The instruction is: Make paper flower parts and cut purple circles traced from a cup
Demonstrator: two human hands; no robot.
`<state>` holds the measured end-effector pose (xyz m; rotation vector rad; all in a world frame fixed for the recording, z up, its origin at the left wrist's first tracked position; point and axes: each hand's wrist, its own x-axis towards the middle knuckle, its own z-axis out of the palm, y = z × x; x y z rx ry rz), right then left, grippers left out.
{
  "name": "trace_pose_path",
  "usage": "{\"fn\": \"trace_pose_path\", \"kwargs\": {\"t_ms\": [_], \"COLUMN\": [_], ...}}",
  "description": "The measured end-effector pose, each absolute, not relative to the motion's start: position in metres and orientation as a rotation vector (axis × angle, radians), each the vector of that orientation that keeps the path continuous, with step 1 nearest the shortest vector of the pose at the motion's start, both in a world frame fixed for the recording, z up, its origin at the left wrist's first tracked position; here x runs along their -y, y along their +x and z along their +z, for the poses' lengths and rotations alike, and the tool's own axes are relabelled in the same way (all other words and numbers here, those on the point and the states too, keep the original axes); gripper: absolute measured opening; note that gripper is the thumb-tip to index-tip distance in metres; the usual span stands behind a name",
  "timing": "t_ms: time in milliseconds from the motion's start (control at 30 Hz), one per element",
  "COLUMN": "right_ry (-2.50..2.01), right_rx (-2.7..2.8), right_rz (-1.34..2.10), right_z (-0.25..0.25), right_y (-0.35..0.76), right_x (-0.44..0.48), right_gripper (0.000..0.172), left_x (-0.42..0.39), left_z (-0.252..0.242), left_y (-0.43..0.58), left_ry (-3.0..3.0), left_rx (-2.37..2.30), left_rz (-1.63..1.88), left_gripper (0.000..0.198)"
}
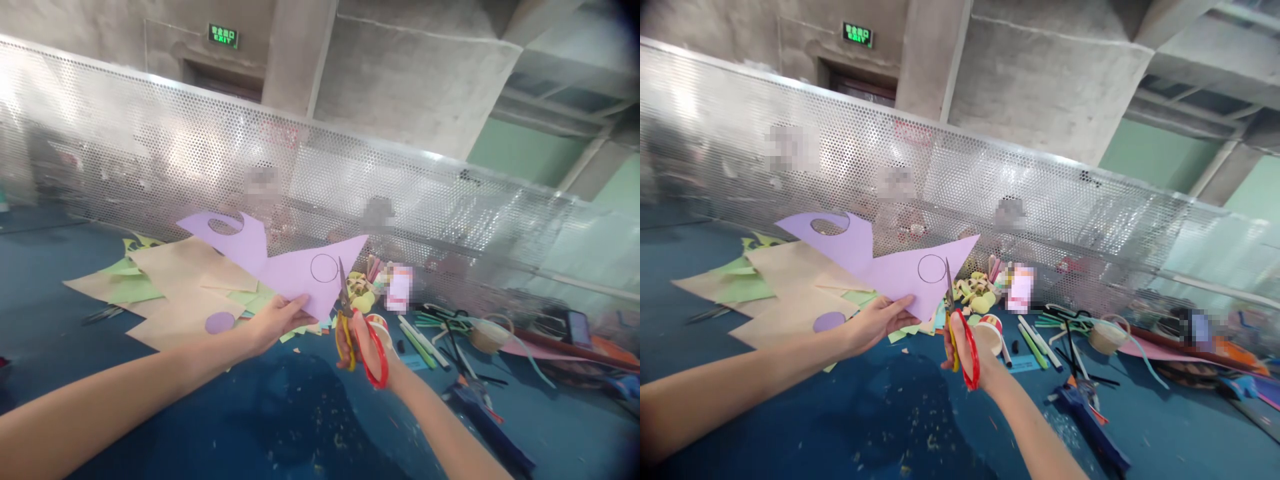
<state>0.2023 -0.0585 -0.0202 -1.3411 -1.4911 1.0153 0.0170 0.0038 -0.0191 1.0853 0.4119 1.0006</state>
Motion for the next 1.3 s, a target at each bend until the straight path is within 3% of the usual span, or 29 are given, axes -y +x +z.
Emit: {"fn": "trace_pose_path", "kwargs": {"t_ms": [733,833,900,967,1033,1133,1200,1233,1300], "right_ry": [-1.371,-1.41,-1.418,-1.404,-1.392,-1.385,-1.372,-1.362,-1.342], "right_rx": [1.352,1.326,1.323,1.334,1.346,1.355,1.376,1.391,1.41], "right_rz": [0.991,0.949,0.941,0.968,0.994,1.017,1.032,1.044,1.06], "right_z": [-0.026,-0.022,-0.017,-0.012,-0.009,-0.006,-0.005,-0.004,-0.002], "right_y": [0.19,0.191,0.192,0.194,0.195,0.195,0.193,0.191,0.19], "right_x": [0.062,0.062,0.062,0.062,0.063,0.064,0.066,0.067,0.07], "right_gripper": [0.055,0.055,0.056,0.056,0.056,0.054,0.054,0.054,0.054], "left_x": [0.003,0.005,0.007,0.007,-0.001,-0.026,-0.047,-0.055,-0.066], "left_z": [-0.019,-0.006,0.012,0.033,0.052,0.066,0.065,0.064,0.06], "left_y": [0.021,0.011,-0.001,-0.012,-0.017,-0.016,-0.011,-0.009,-0.008], "left_ry": [1.043,1.239,1.415,1.615,1.804,1.964,1.979,1.962,1.966], "left_rx": [-0.447,-0.499,-0.462,-0.428,-0.458,-0.647,-0.746,-0.74,-0.671], "left_rz": [1.012,0.752,0.242,0.005,0.244,0.844,1.061,1.092,0.993], "left_gripper": [0.02,0.048,0.063,0.048,0.032,0.033,0.05,0.055,0.045]}}
